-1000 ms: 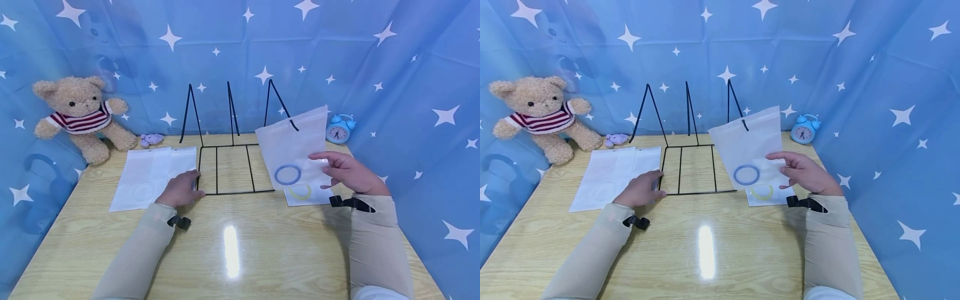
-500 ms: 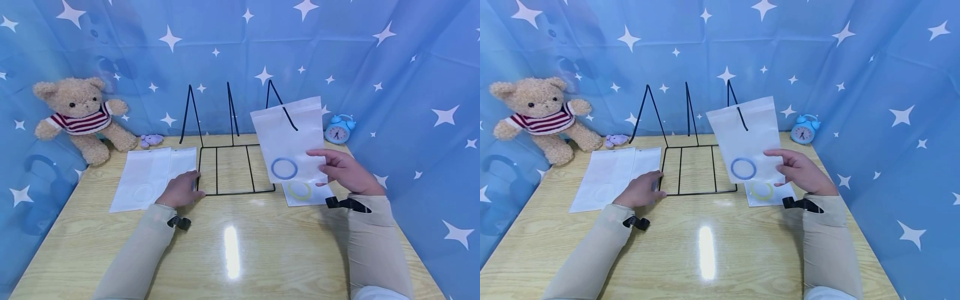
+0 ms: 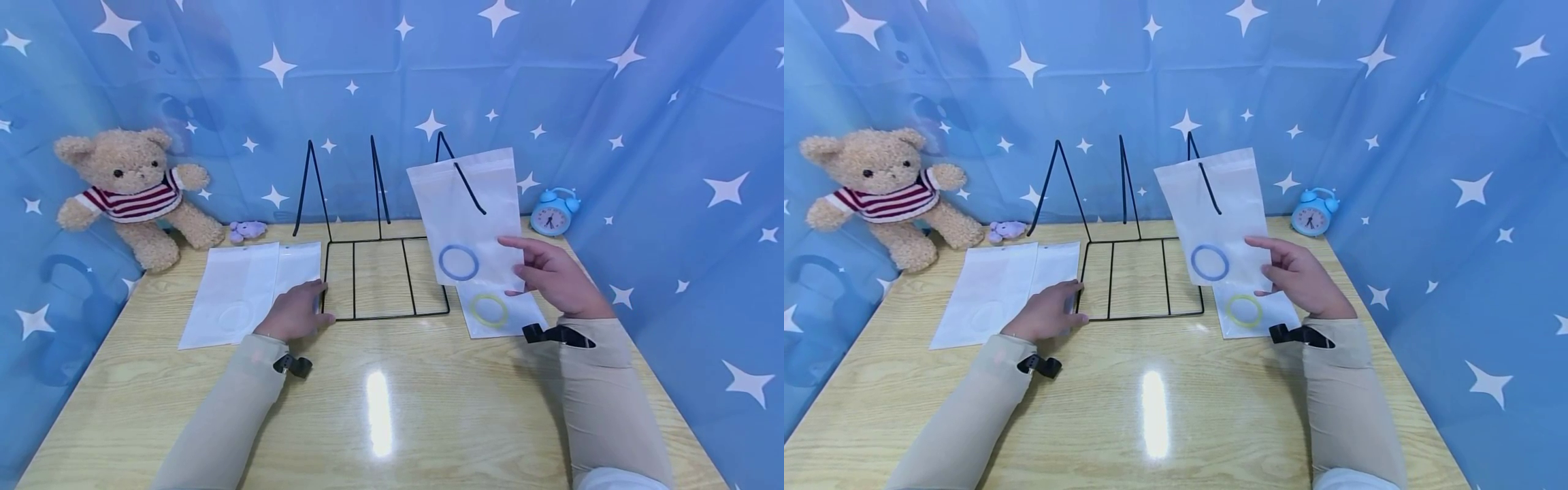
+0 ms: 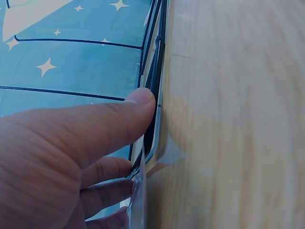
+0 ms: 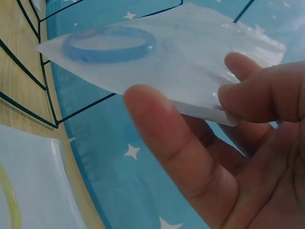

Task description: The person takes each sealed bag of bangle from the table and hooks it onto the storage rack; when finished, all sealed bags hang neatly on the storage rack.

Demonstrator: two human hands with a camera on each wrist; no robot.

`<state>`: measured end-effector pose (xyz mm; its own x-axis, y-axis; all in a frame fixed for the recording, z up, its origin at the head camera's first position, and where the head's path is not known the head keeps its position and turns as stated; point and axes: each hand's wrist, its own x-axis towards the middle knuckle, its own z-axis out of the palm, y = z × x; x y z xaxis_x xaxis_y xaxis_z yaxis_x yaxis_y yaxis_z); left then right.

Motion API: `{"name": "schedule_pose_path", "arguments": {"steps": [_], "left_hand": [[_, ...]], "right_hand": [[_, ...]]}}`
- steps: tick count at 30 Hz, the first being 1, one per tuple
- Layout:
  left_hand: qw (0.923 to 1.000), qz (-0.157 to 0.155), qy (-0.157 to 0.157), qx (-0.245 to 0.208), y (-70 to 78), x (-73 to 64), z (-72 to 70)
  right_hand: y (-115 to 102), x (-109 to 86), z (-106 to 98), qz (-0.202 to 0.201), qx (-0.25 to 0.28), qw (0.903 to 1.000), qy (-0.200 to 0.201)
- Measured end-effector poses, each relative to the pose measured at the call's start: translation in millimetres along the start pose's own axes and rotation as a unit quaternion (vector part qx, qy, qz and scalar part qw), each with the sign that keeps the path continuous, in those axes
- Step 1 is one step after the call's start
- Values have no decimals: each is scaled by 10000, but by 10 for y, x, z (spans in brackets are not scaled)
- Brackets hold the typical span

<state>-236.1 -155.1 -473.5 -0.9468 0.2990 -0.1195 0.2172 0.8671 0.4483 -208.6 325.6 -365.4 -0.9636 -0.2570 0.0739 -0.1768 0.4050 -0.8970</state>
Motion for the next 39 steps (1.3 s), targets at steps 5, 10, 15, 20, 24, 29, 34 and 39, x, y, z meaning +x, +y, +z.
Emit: {"name": "schedule_pose_path", "arguments": {"steps": [5,10,15,20,24,29,34,39], "left_hand": [[10000,-12,1,-21,5,-11,-1],[10000,-18,0,-26,23,-21,-14],[10000,13,23,-1,40,-27,-28],[10000,-10,11,-7,49,-37,-34],[10000,-26,-5,-5,50,-36,-35],[10000,-21,-11,10,42,-25,-28],[10000,-16,-10,36,35,-24,-21],[10000,-36,-16,52,46,-35,-26]], "right_hand": [[30,48,54,-93,182,9995,243],[78,88,91,-475,366,9977,327],[98,115,121,-549,567,9962,376],[99,135,148,-560,752,9948,409],[96,149,170,-592,879,9934,433],[98,162,200,-664,1233,9889,492],[118,174,218,-742,1491,9850,448],[130,198,229,-729,1550,9841,474]]}}
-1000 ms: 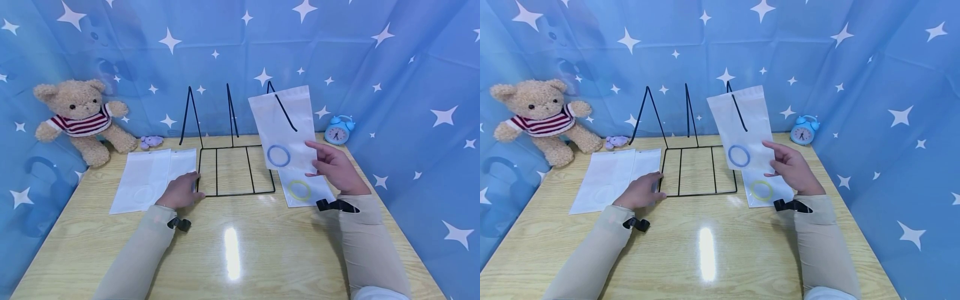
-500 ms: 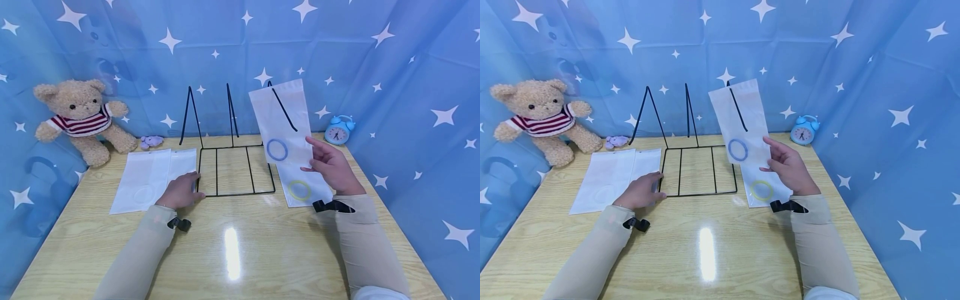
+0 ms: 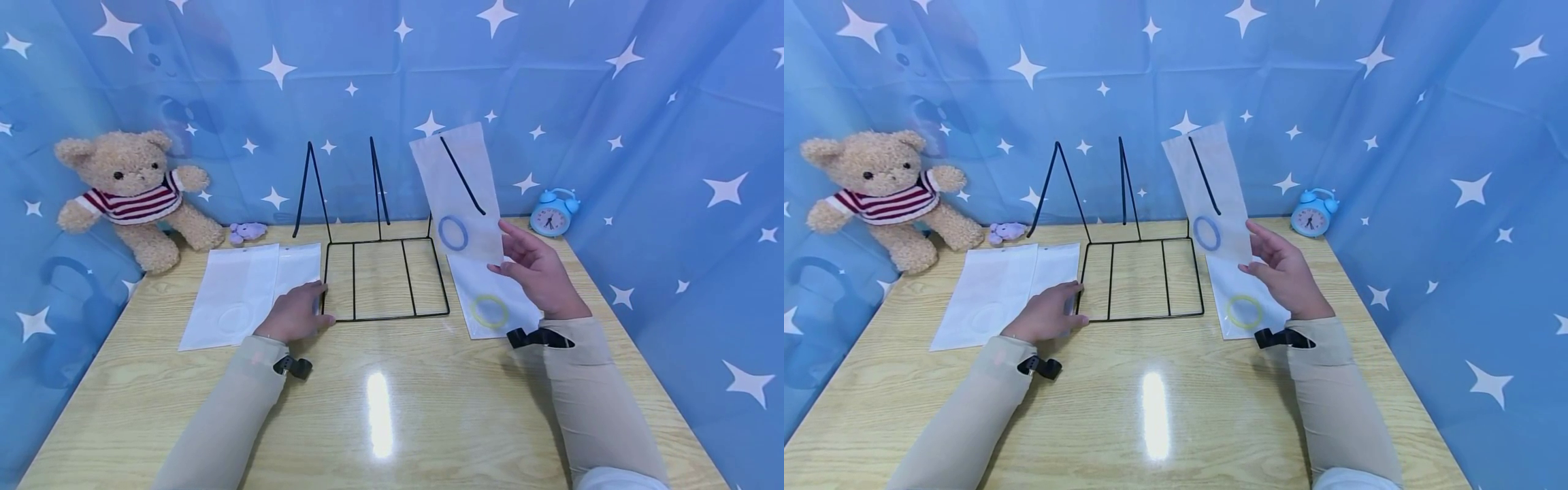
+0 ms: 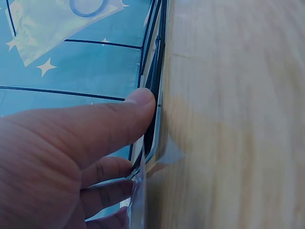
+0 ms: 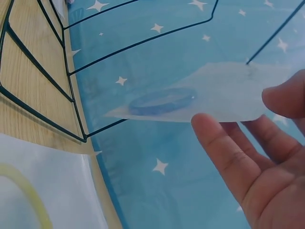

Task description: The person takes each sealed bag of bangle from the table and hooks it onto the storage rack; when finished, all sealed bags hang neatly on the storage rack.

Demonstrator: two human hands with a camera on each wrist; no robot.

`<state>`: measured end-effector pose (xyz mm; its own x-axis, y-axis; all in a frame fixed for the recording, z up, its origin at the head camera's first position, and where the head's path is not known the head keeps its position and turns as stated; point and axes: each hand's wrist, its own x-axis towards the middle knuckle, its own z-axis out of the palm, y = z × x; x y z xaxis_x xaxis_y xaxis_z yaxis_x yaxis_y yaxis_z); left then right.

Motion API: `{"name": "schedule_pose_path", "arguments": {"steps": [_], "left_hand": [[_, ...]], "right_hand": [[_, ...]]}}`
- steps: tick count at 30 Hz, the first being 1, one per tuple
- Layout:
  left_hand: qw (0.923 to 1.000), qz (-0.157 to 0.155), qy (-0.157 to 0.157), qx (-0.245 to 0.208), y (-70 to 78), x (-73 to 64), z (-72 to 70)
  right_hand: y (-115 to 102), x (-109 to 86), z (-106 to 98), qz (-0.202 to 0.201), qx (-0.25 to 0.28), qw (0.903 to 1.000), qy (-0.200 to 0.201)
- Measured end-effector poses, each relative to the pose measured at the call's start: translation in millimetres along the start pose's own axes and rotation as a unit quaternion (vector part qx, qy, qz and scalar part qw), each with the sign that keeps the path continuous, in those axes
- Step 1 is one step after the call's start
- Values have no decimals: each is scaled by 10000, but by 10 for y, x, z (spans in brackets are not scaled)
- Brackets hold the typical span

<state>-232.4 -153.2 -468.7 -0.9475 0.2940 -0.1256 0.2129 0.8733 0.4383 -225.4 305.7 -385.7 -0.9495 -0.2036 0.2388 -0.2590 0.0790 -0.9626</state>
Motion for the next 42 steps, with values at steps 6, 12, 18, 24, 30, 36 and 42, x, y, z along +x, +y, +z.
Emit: {"name": "schedule_pose_path", "arguments": {"steps": [6,12,18,24,30,36,42], "left_hand": [[10000,-19,2,11,9,-3,-3],[10000,18,27,22,1,8,1],[10000,32,28,18,-5,6,8],[10000,12,18,12,-2,8,9],[10000,34,24,5,-8,22,11],[10000,78,24,11,-14,19,11],[10000,88,8,34,-20,16,11]], "right_hand": [[2,-3,1,95,-203,9997,140],[47,10,-22,201,-259,9993,193],[79,25,-36,311,-553,9977,238],[76,29,-36,626,-947,9927,407],[89,23,-56,613,-961,9928,380],[73,9,-114,535,-1224,9901,434],[-12,-39,-287,931,-1765,9791,382]]}}
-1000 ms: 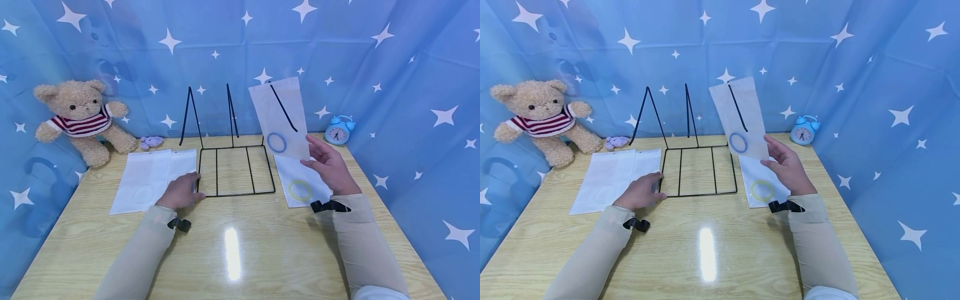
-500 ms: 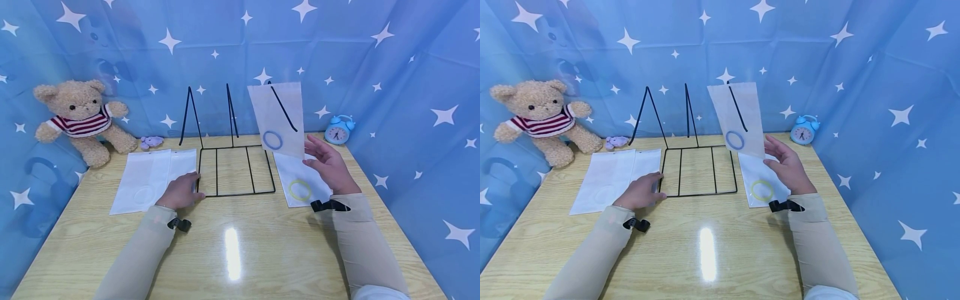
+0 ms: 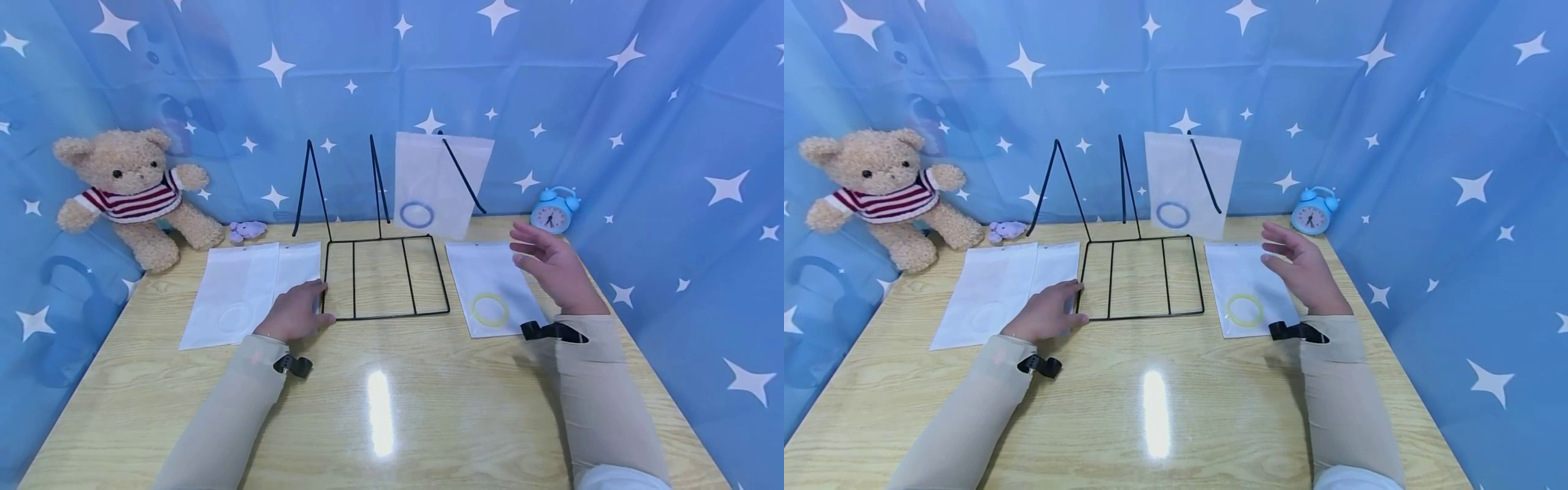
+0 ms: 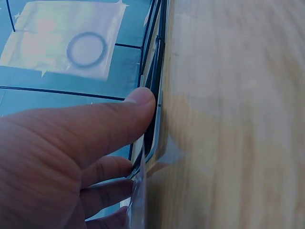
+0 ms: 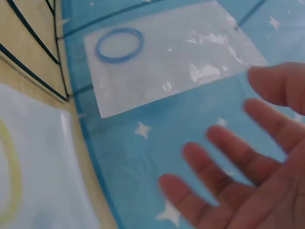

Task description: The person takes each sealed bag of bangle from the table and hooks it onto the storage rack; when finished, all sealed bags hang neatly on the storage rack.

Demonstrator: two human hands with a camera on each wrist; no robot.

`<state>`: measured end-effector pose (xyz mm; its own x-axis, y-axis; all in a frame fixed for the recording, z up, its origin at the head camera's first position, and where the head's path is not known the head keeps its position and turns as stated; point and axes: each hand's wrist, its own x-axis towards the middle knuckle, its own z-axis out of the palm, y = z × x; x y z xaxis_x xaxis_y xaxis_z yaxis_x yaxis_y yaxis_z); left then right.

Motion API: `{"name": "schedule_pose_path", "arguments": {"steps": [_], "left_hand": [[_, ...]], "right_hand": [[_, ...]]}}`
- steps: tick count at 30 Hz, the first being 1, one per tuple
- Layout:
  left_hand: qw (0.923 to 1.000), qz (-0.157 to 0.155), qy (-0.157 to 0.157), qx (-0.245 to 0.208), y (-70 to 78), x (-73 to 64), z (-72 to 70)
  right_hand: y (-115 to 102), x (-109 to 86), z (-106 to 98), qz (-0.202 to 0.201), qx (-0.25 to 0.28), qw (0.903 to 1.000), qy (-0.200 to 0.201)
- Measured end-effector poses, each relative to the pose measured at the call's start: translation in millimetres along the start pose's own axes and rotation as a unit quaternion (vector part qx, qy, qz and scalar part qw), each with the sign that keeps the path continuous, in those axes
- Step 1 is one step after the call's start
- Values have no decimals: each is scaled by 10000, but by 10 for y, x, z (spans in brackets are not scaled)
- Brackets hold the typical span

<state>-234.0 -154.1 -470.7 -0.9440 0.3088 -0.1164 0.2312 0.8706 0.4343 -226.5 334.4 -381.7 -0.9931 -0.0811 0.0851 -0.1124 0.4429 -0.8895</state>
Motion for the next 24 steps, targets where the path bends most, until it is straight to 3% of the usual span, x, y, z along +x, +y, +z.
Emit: {"name": "schedule_pose_path", "arguments": {"steps": [3,9,18,24], "left_hand": [[10000,-3,1,1,0,0,-4],[10000,-16,-25,6,0,8,-7],[10000,-34,-14,28,9,8,-11],[10000,-24,-32,39,8,10,-14]], "right_hand": [[37,-17,-141,263,-479,9982,-254],[157,-46,-379,607,-1370,9841,-951],[339,0,-436,1269,-1781,9638,-1526],[496,36,-418,1558,-1788,9559,-1731]]}}
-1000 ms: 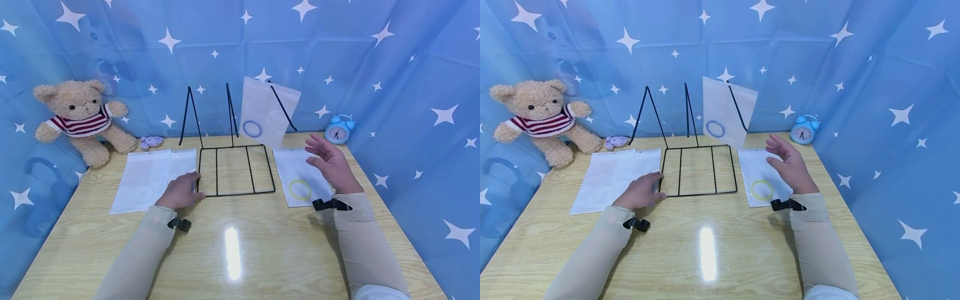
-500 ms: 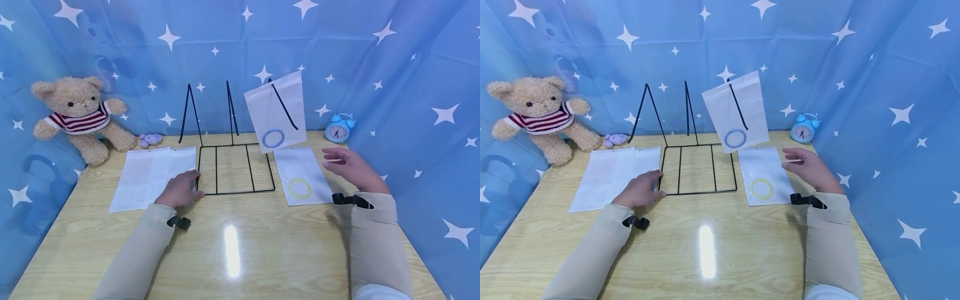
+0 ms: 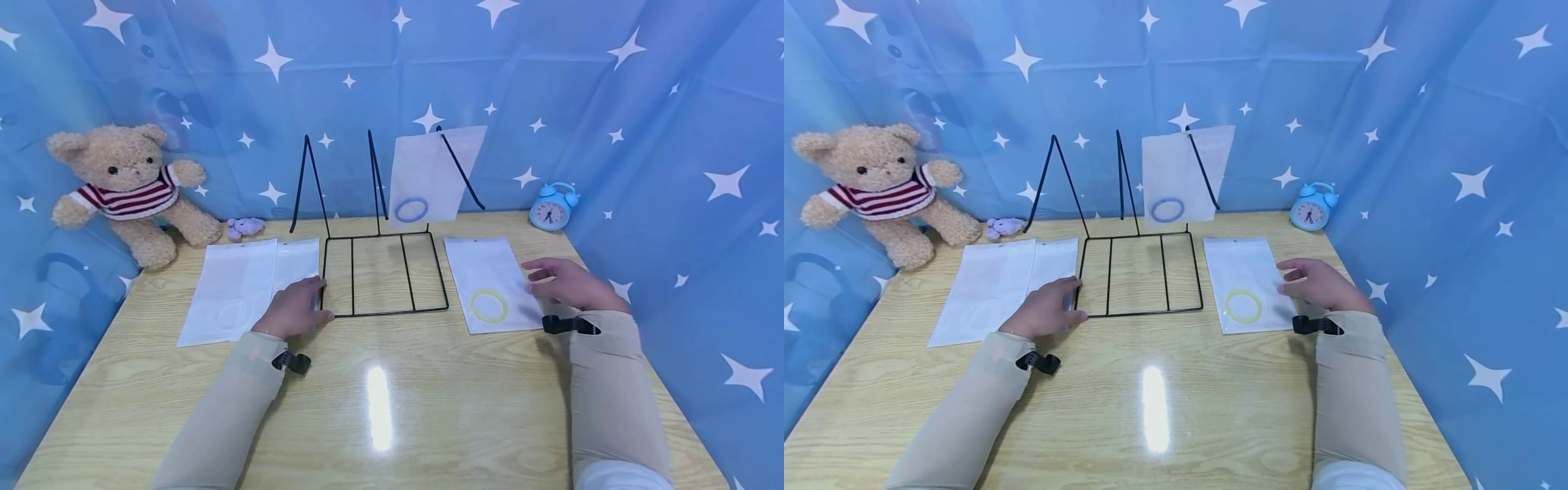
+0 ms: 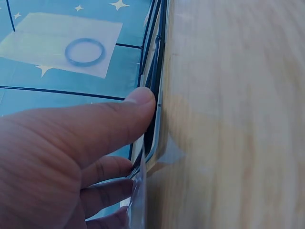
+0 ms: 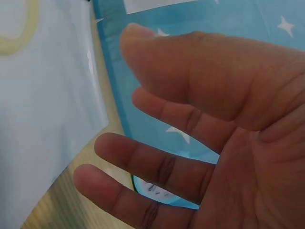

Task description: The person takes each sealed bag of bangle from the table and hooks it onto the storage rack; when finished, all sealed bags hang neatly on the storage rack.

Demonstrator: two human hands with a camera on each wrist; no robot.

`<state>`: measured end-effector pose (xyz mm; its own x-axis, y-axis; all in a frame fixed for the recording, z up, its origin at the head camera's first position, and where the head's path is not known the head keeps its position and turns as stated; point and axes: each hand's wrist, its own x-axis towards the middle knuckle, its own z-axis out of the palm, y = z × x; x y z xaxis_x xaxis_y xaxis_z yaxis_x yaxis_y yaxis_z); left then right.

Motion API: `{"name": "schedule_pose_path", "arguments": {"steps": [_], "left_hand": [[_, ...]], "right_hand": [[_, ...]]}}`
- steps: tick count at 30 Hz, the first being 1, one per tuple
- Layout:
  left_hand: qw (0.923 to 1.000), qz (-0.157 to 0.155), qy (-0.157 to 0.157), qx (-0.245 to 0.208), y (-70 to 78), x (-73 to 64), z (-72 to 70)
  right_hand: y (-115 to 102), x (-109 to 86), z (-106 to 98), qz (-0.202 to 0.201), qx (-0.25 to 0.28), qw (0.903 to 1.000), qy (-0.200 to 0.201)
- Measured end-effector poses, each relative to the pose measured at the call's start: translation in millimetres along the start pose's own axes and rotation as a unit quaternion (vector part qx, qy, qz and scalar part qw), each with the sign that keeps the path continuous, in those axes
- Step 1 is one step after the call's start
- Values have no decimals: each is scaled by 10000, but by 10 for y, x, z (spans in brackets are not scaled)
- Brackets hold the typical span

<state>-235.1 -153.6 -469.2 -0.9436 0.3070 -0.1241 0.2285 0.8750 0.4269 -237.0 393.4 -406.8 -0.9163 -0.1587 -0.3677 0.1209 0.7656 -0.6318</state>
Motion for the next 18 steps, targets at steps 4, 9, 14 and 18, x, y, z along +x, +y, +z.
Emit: {"name": "schedule_pose_path", "arguments": {"steps": [4,9,14,18], "left_hand": [[10000,6,-9,9,3,-1,-1],[10000,1,-15,23,11,0,-6],[10000,-4,-12,13,11,-3,-4],[10000,9,7,6,10,-6,1]], "right_hand": [[41,23,17,61,-99,9999,-85],[82,91,50,90,-200,9997,-100],[104,148,84,149,-394,9991,-104],[94,169,128,230,-534,9983,37]]}}
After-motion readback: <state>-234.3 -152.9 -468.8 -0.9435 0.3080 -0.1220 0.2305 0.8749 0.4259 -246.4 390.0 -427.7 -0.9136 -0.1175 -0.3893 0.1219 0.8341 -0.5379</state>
